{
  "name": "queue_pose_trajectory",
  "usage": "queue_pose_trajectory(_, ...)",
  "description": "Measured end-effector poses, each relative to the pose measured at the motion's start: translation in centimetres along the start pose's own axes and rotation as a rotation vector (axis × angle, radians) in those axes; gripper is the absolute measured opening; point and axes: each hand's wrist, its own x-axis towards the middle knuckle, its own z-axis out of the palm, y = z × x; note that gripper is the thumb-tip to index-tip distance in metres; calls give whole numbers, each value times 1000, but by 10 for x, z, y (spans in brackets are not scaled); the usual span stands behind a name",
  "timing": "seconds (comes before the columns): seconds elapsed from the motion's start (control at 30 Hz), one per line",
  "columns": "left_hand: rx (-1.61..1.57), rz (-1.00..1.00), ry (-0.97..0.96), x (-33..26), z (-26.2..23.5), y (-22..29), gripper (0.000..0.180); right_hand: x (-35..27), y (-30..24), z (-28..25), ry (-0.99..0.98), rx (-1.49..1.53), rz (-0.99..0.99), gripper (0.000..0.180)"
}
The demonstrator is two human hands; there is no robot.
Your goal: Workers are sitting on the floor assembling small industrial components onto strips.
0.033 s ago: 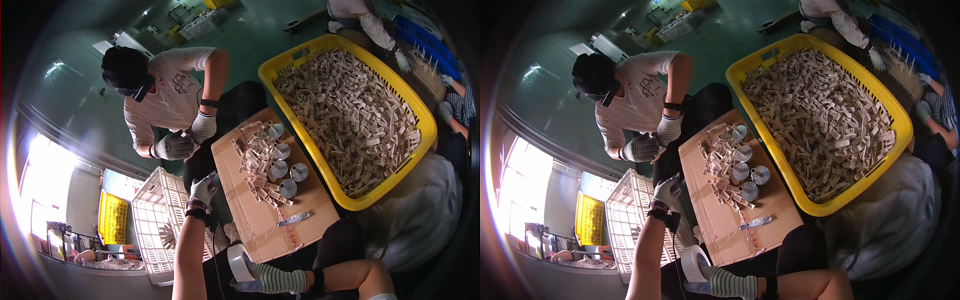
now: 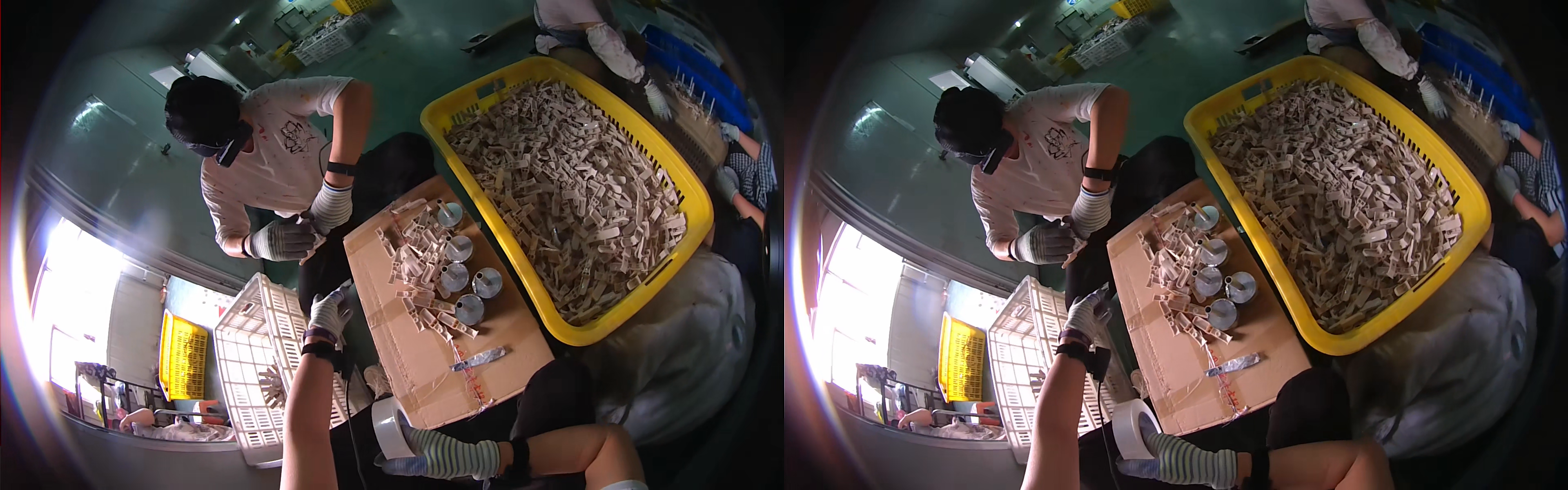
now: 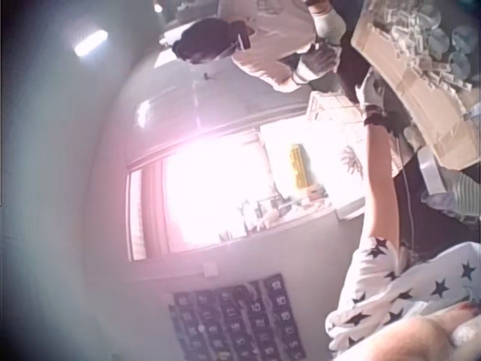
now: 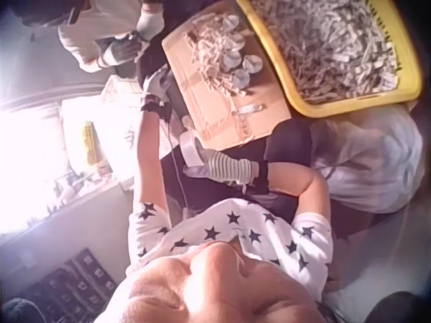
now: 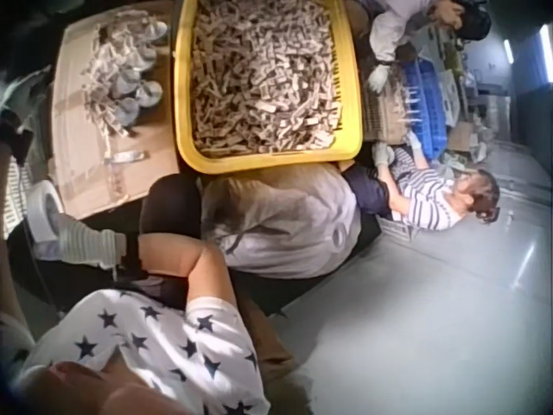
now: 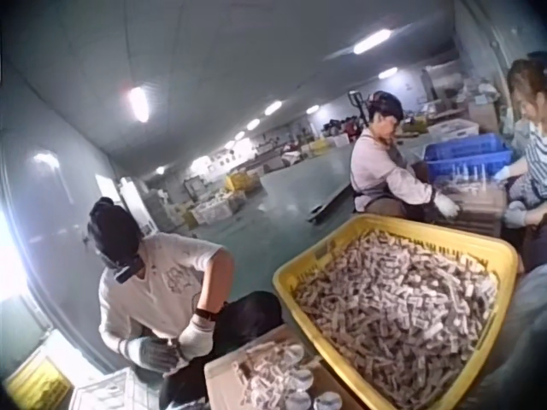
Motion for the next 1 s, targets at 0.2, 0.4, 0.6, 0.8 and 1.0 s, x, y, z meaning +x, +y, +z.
queue_pose_trajectory(0.2,132,30,96,1,1,-10,32,0,5,-3,-40,63,12,43)
queue_pose_trajectory(0.4,253,53,73,-12,5,5,117,4,22,0,-37,-27,59,44)
queue_pose_trajectory(0.6,259,163,57,-61,26,24,118,4,75,-7,-166,-848,-661,51)
queue_pose_trajectory(0.8,332,139,48,-46,7,6,129,-2,27,31,173,255,-89,59)
queue_pose_trajectory(1.0,479,109,190,-27,-9,-1,127,16,50,23,219,450,-47,55)
